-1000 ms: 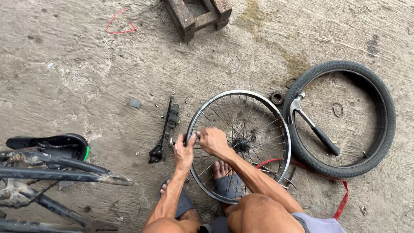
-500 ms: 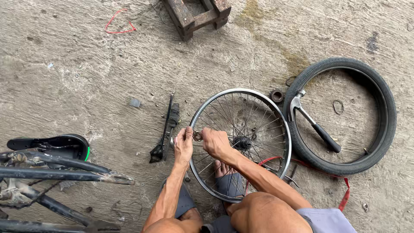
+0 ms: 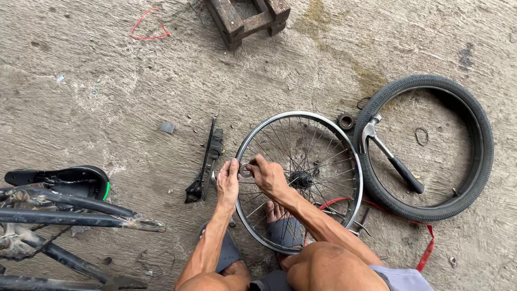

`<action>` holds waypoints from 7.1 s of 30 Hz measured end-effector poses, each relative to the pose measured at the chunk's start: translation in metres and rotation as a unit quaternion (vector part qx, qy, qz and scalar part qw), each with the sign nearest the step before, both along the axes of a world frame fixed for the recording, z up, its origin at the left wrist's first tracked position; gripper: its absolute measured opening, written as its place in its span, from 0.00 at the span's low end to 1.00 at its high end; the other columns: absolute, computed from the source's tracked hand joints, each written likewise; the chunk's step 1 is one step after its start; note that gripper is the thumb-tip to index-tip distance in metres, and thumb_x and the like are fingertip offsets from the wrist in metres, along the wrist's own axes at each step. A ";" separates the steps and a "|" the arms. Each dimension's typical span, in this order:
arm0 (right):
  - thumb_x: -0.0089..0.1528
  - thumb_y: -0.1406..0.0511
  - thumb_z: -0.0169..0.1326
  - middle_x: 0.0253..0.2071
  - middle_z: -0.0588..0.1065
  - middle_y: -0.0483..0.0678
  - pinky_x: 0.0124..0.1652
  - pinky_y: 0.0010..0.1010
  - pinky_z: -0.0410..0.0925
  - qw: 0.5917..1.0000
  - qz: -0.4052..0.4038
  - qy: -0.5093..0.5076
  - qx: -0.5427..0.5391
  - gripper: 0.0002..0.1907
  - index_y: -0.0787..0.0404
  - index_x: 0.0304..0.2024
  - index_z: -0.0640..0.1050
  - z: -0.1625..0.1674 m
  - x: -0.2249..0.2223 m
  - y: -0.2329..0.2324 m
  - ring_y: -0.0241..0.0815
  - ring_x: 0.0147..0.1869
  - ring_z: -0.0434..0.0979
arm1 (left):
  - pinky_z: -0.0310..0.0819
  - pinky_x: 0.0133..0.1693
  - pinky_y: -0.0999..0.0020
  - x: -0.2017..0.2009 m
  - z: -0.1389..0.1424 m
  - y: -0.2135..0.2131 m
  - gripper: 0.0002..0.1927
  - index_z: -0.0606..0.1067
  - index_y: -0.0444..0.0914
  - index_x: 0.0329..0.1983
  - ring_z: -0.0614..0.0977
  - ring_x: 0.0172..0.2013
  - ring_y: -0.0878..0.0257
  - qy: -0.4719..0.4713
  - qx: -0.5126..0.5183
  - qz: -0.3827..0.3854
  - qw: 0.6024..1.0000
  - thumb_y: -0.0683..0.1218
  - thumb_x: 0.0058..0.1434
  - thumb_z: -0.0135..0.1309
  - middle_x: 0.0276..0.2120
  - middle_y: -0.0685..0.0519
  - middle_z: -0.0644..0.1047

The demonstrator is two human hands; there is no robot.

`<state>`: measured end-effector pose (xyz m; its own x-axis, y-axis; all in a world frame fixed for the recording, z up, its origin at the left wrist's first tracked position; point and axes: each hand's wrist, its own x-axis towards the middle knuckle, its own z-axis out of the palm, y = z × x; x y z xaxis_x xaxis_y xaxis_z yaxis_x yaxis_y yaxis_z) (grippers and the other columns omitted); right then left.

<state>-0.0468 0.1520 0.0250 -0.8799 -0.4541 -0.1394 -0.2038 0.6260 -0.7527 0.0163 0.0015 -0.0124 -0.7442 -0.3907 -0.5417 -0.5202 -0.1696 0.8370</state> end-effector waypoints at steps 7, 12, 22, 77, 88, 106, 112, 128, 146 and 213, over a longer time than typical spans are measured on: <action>0.67 0.60 0.56 0.25 0.76 0.59 0.25 0.43 0.67 0.986 0.158 0.055 -0.002 0.14 0.64 0.44 0.72 0.019 -0.009 0.015 0.56 0.25 0.76 | 0.69 0.40 0.68 -0.003 0.012 0.000 0.33 0.78 0.32 0.44 0.74 0.38 0.66 0.023 0.019 -0.002 1.000 0.68 0.68 0.47 0.34 0.54 0.77; 0.64 0.62 0.54 0.29 0.77 0.61 0.25 0.40 0.70 0.963 0.167 0.197 -0.073 0.19 0.69 0.51 0.71 0.011 -0.004 0.018 0.57 0.26 0.78 | 0.64 0.35 0.65 -0.001 0.007 0.002 0.32 0.81 0.33 0.43 0.68 0.33 0.64 0.013 0.006 0.009 1.000 0.67 0.68 0.50 0.30 0.53 0.73; 0.71 0.61 0.50 0.22 0.75 0.55 0.22 0.39 0.65 0.981 0.174 0.085 0.019 0.12 0.62 0.49 0.71 0.001 -0.009 0.019 0.51 0.20 0.74 | 0.69 0.38 0.67 0.000 0.020 0.003 0.32 0.80 0.36 0.42 0.74 0.34 0.67 0.031 0.033 0.006 0.999 0.70 0.64 0.49 0.31 0.56 0.77; 0.70 0.66 0.50 0.41 0.83 0.54 0.35 0.39 0.76 0.991 0.122 0.029 -0.037 0.08 0.62 0.50 0.72 0.009 -0.010 0.016 0.52 0.37 0.84 | 0.68 0.40 0.70 0.000 0.018 0.007 0.32 0.80 0.35 0.41 0.73 0.39 0.70 0.047 -0.029 0.019 0.998 0.69 0.66 0.50 0.33 0.61 0.74; 0.72 0.63 0.45 0.32 0.79 0.53 0.24 0.37 0.71 0.991 0.100 0.051 -0.079 0.08 0.62 0.49 0.69 -0.006 -0.008 0.017 0.48 0.28 0.80 | 0.70 0.40 0.68 0.001 0.014 0.007 0.32 0.81 0.35 0.42 0.74 0.37 0.67 0.032 0.033 0.030 0.999 0.69 0.64 0.49 0.32 0.57 0.78; 0.72 0.63 0.48 0.39 0.82 0.54 0.36 0.40 0.75 0.994 0.094 -0.041 -0.031 0.09 0.61 0.51 0.71 0.008 -0.009 0.015 0.52 0.38 0.84 | 0.64 0.37 0.71 0.006 0.005 0.009 0.27 0.77 0.35 0.41 0.68 0.36 0.71 0.034 0.023 0.036 0.999 0.65 0.70 0.51 0.32 0.59 0.71; 0.63 0.60 0.57 0.35 0.79 0.61 0.31 0.43 0.73 0.977 0.184 0.090 -0.057 0.19 0.65 0.50 0.70 0.011 -0.012 0.022 0.59 0.34 0.81 | 0.66 0.37 0.69 0.001 0.003 0.008 0.30 0.80 0.34 0.40 0.70 0.34 0.68 0.075 0.122 0.050 0.988 0.67 0.66 0.53 0.32 0.57 0.74; 0.68 0.62 0.52 0.37 0.81 0.56 0.34 0.44 0.73 0.993 0.096 0.023 -0.071 0.17 0.66 0.54 0.69 0.004 -0.004 0.018 0.55 0.37 0.82 | 0.65 0.38 0.73 0.001 0.011 0.006 0.29 0.81 0.35 0.41 0.71 0.35 0.70 0.040 0.074 0.045 0.995 0.66 0.66 0.53 0.32 0.58 0.76; 0.71 0.65 0.51 0.38 0.81 0.57 0.30 0.42 0.72 0.990 0.137 0.007 0.002 0.08 0.61 0.50 0.70 -0.002 -0.007 0.018 0.52 0.32 0.81 | 0.66 0.40 0.74 -0.001 0.008 0.005 0.28 0.81 0.37 0.40 0.73 0.36 0.72 0.070 0.110 0.059 0.990 0.67 0.63 0.54 0.32 0.61 0.77; 0.67 0.63 0.56 0.32 0.76 0.54 0.34 0.41 0.70 0.986 0.149 0.059 -0.053 0.13 0.67 0.47 0.80 0.005 -0.037 0.013 0.51 0.34 0.77 | 0.74 0.35 0.68 -0.012 0.028 0.001 0.28 0.77 0.36 0.44 0.78 0.31 0.66 0.039 0.047 -0.028 0.998 0.65 0.69 0.45 0.31 0.54 0.74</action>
<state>-0.0839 0.1649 0.0303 -0.7129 -0.7010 0.0181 -0.4563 0.4442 -0.7710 0.0045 0.0021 0.0154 -0.8049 -0.2972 -0.5136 -0.4648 -0.2223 0.8570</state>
